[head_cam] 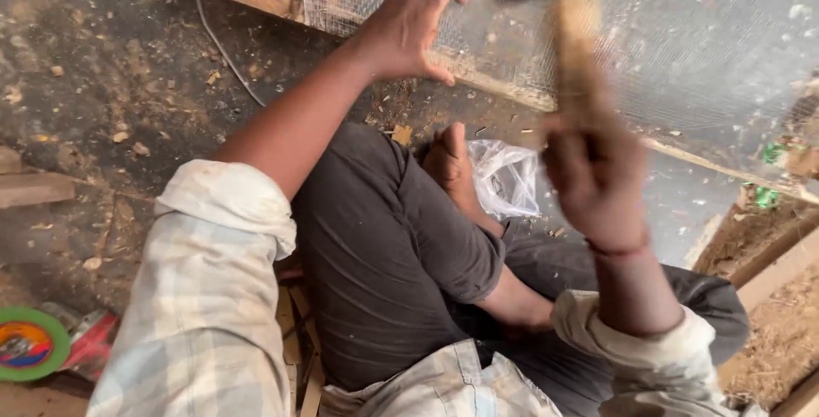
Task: Repairing or assembling a wooden frame by attaching metal mesh using a hammer and nails.
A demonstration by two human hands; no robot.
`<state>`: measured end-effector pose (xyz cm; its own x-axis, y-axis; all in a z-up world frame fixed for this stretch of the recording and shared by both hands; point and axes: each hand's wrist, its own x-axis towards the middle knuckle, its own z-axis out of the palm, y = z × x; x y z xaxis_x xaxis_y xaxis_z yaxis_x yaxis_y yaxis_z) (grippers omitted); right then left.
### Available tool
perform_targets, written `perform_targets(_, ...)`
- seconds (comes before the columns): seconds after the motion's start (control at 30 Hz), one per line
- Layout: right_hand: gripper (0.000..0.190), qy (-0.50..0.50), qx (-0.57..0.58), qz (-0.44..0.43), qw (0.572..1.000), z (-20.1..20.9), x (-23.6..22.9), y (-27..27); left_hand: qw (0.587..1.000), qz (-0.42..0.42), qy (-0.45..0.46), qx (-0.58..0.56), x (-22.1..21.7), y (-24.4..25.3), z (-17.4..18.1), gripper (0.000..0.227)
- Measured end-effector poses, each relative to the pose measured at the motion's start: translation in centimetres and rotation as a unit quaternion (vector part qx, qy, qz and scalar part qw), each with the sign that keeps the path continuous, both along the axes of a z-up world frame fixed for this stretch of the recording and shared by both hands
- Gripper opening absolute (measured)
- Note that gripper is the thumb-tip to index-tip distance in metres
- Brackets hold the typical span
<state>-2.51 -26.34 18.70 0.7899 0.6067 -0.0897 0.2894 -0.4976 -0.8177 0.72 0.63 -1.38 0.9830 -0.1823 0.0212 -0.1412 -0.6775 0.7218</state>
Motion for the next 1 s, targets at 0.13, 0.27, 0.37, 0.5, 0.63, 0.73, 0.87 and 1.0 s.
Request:
perform_targets(0.13,0.056,-0.130,0.045,-0.062,0.988,-2.1,-0.1,-1.5,0.989,-0.016,-0.150,0.012,0.0,-0.1,-1.9,0.123)
perform_targets(0.27,0.055,-0.077,-0.065,0.005,0.995,-3.7,1.0,-0.4,0.994,-0.005,-0.112,0.004,-0.2,0.0,-1.2,0.125)
perform_targets(0.37,0.054,0.054,-0.120,0.026,0.991,-2.7,1.2,0.5,0.984,-0.008,-0.176,0.022,0.1,-0.1,-1.2,0.121)
perform_targets(0.5,0.053,-0.012,0.071,0.014,0.997,-2.4,1.4,-0.9,0.999,-0.003,-0.026,0.018,-0.5,-0.1,0.1,0.119)
perform_targets(0.63,0.053,-0.108,0.041,-0.016,0.993,-4.6,1.6,-1.2,0.991,-0.004,-0.132,0.019,-0.1,0.1,-1.7,0.122)
perform_targets(0.73,0.056,-0.037,-0.065,0.057,0.996,-5.1,1.8,-0.7,0.978,-0.002,-0.205,0.030,-0.1,0.2,-2.5,0.128)
perform_targets(0.87,0.060,0.138,-0.002,-0.008,0.990,-1.1,3.5,-0.7,0.996,-0.008,-0.081,0.034,-0.3,0.1,-0.9,0.127)
perform_targets(1.0,0.049,0.011,0.045,0.004,0.999,-1.0,5.8,-0.2,0.995,-0.014,-0.096,0.027,-0.4,0.3,-1.4,0.126)
